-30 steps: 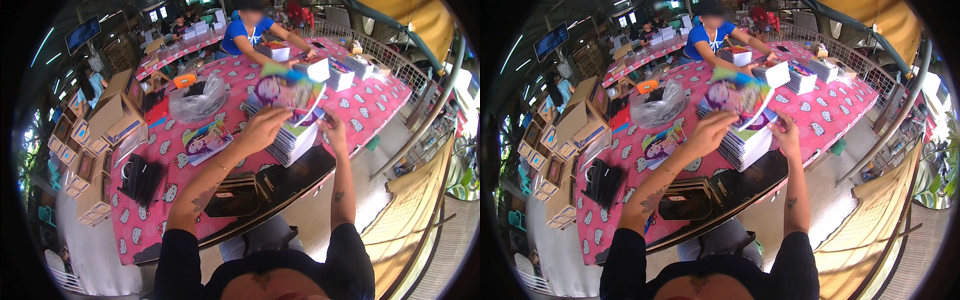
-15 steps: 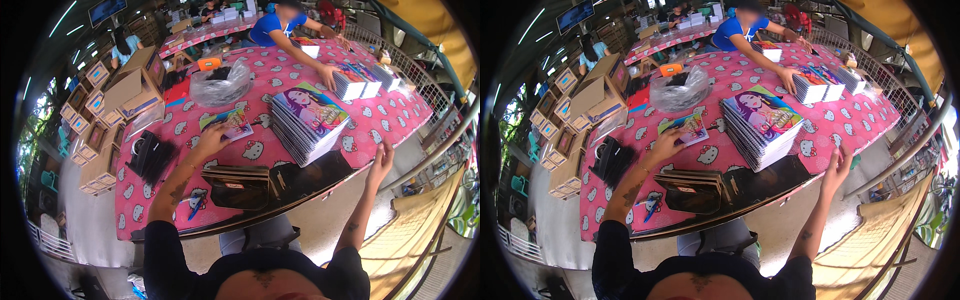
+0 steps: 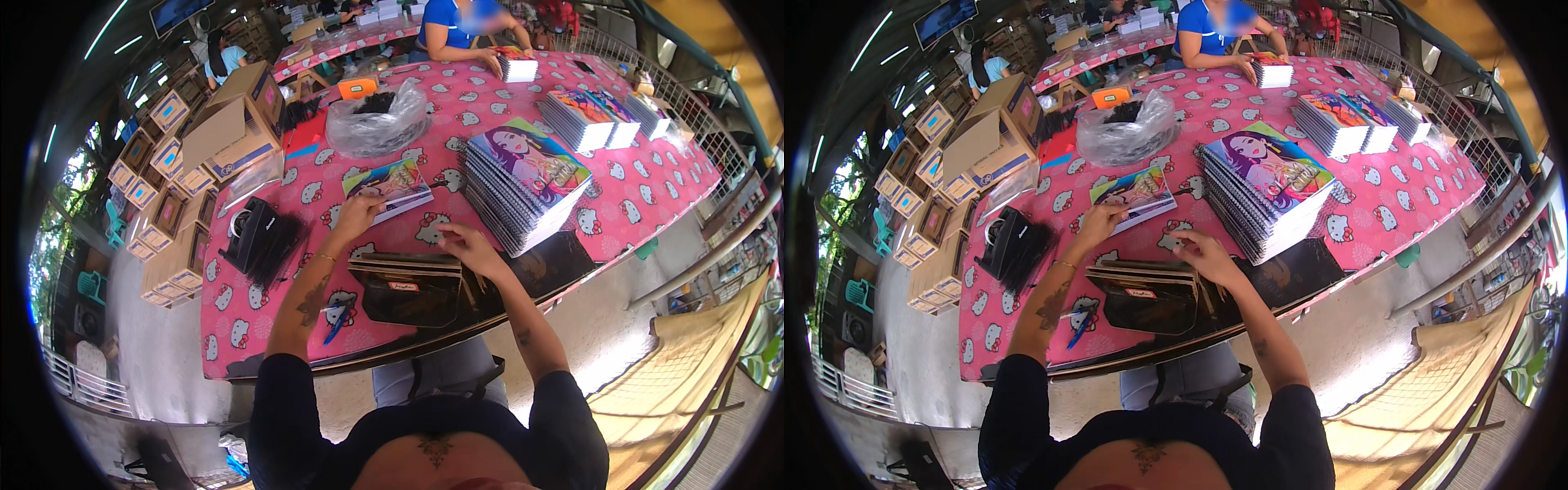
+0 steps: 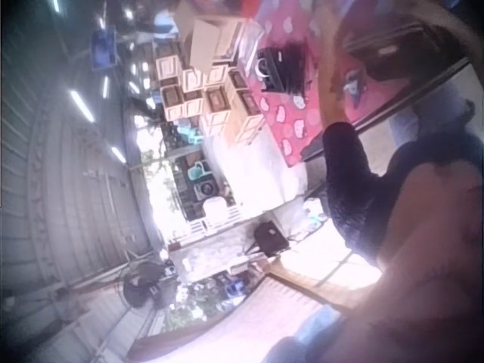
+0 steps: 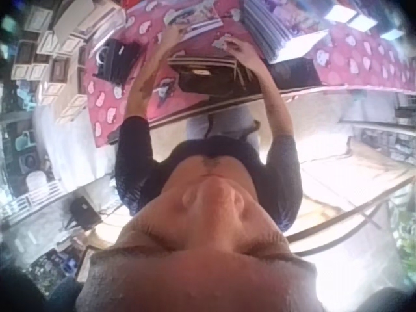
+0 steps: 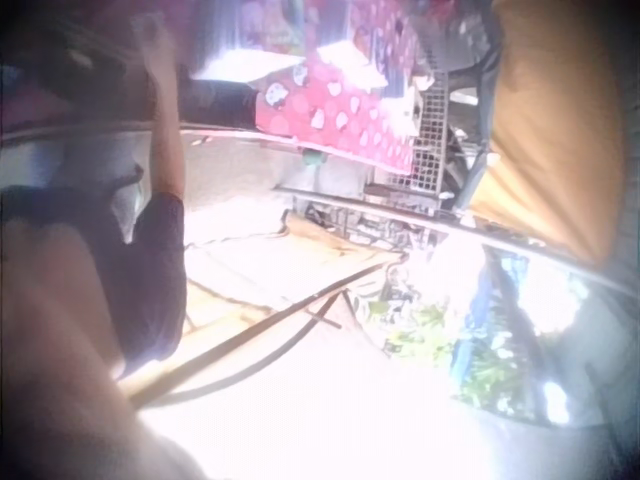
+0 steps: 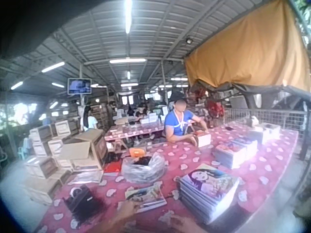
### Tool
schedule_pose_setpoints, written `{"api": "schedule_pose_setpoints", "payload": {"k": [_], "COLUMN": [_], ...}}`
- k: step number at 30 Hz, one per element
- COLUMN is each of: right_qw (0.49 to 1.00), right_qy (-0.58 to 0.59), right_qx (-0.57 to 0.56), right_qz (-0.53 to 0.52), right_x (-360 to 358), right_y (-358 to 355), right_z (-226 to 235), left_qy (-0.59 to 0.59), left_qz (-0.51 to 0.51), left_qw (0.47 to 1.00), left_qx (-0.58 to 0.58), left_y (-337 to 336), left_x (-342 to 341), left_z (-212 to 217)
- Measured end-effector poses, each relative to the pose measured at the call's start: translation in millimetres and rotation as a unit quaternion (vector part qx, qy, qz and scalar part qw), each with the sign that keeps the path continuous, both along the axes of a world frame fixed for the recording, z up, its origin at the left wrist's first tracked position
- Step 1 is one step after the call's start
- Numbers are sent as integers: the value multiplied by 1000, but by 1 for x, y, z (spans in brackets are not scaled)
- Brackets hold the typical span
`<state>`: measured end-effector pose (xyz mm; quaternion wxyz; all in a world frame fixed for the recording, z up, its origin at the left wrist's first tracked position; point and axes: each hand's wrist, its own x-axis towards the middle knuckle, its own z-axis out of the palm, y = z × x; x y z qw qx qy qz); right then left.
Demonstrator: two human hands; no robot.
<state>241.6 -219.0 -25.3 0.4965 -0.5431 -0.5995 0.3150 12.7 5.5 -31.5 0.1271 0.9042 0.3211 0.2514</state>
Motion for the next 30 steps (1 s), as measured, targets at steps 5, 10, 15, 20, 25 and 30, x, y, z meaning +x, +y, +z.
{"api": "schedule_pose_setpoints", "payload": {"k": [5, 10, 15, 20, 25, 30], "right_qw": [981, 968, 966, 969, 966, 976], "right_qy": [-113, -182, -52, 227, 234, 168], "right_qx": [-92, -64, 169, 96, 103, 108], "right_qz": [-130, -162, -191, 2, -41, -88], "right_x": [4, 14, 14, -9, -23, -42], "right_y": [93, 134, 103, -40, -78, -72], "right_z": [-49, -60, -47, 36, 0, -7], "left_qy": [-58, -92, -22, 4, 23, 120], "left_qz": [7, 119, -30, -174, -262, -239], "left_qw": [998, 988, 991, 975, 945, 940], "left_qx": [35, 41, 130, 136, 192, 212], "left_y": [-3, 5, -39, -132, -155, -170], "left_x": [-4, 3, -2, -18, -11, -16], "left_z": [-18, 5, 123, 196, 198, 205]}}
